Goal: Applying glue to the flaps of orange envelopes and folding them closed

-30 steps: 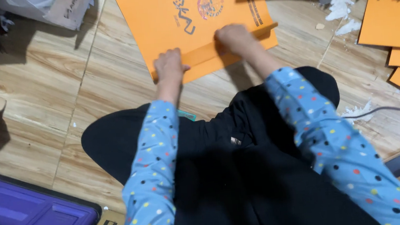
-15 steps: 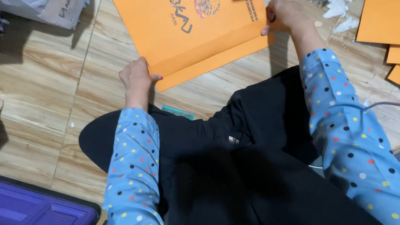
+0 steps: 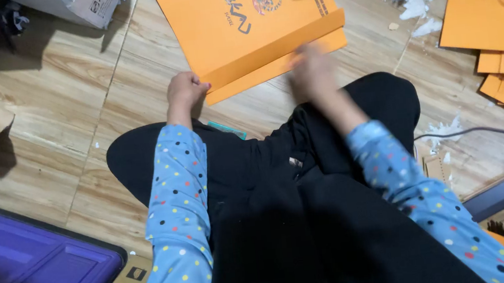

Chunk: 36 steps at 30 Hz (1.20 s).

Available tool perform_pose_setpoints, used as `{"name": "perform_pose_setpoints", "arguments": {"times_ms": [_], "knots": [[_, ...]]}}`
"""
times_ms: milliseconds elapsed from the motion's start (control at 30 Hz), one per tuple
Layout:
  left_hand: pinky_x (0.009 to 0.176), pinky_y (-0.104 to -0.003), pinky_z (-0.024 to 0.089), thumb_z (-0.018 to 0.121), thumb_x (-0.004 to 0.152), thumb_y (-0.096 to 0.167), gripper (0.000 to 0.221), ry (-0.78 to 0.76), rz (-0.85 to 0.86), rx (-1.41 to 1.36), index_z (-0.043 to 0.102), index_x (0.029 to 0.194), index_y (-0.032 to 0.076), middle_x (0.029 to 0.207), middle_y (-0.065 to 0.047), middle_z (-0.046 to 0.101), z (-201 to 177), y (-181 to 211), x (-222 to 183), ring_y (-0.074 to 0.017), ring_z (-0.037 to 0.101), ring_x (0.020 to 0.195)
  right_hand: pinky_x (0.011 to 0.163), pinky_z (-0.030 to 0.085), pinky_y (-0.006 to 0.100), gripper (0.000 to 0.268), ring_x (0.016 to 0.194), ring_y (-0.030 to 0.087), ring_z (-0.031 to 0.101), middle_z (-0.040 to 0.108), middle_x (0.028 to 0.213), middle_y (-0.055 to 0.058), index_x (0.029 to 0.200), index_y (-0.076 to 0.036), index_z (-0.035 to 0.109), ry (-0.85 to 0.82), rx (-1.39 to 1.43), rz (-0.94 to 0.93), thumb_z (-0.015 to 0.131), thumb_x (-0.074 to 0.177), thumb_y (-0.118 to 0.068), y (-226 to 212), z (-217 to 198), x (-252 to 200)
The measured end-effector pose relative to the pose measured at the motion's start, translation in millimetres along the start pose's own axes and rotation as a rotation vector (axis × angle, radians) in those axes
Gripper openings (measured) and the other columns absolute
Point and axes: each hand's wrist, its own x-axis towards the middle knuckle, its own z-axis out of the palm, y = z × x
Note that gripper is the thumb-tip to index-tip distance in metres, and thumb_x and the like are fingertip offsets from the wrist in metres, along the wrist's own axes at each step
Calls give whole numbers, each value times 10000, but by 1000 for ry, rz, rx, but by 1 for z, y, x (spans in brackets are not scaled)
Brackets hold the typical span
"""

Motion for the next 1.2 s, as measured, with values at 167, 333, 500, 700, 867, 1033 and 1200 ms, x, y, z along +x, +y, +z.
{"name": "perform_pose_setpoints", "arguments": {"times_ms": [167, 333, 500, 700, 867, 1033, 1200], "knots": [[735, -388, 501, 730, 693, 392, 227, 33, -22, 34, 624, 756, 201, 767, -13, 645, 10, 8, -8, -268, 628, 871, 669, 473, 405, 311, 834, 308, 581, 538, 867, 78, 963, -114, 544, -402, 9, -174, 640, 736, -304, -134, 71, -34], [719, -389, 497, 700, 710, 402, 189, 84, -74, 60, 630, 745, 230, 770, -17, 635, 11, 12, -13, -263, 632, 867, 571, 476, 304, 188, 782, 235, 575, 530, 838, 62, 944, -91, 529, -251, -219, -545, 570, 796, -200, -144, 117, -42], [734, -383, 492, 712, 716, 343, 165, 42, -83, 32, 638, 716, 195, 769, -50, 645, 4, 20, -16, -284, 636, 873, 692, 521, 418, 233, 907, 293, 570, 542, 918, 79, 980, -124, 568, -486, -49, -221, 602, 759, -188, -97, 93, -27], [733, -400, 485, 732, 699, 316, 176, 5, -83, 17, 637, 702, 168, 759, -76, 646, -5, 23, -17, -313, 634, 869, 680, 497, 440, 250, 852, 318, 582, 514, 879, 76, 1019, -125, 538, -232, 80, -10, 602, 809, -245, -72, 38, 7], [743, -382, 475, 722, 712, 320, 165, -8, -95, 43, 631, 694, 182, 727, -59, 639, -10, 29, -18, -303, 632, 866, 659, 485, 384, 198, 816, 283, 541, 474, 816, 73, 925, -82, 514, -47, 40, -141, 594, 763, -165, -122, 65, 23], [745, -364, 470, 710, 721, 333, 180, -44, -96, 48, 627, 688, 177, 725, -59, 642, -16, 33, -23, -297, 630, 872, 588, 494, 354, 104, 684, 266, 560, 490, 700, 83, 840, -61, 529, 90, -215, -239, 586, 765, -104, -99, 42, 41], [726, -318, 449, 703, 706, 459, 281, -92, -226, 232, 543, 645, 236, 804, 29, 624, -10, 37, -6, -197, 608, 848, 544, 363, 440, 152, 698, 311, 500, 554, 805, 144, 848, -78, 524, 250, 27, 256, 484, 715, -15, 55, 0, 54]]}}
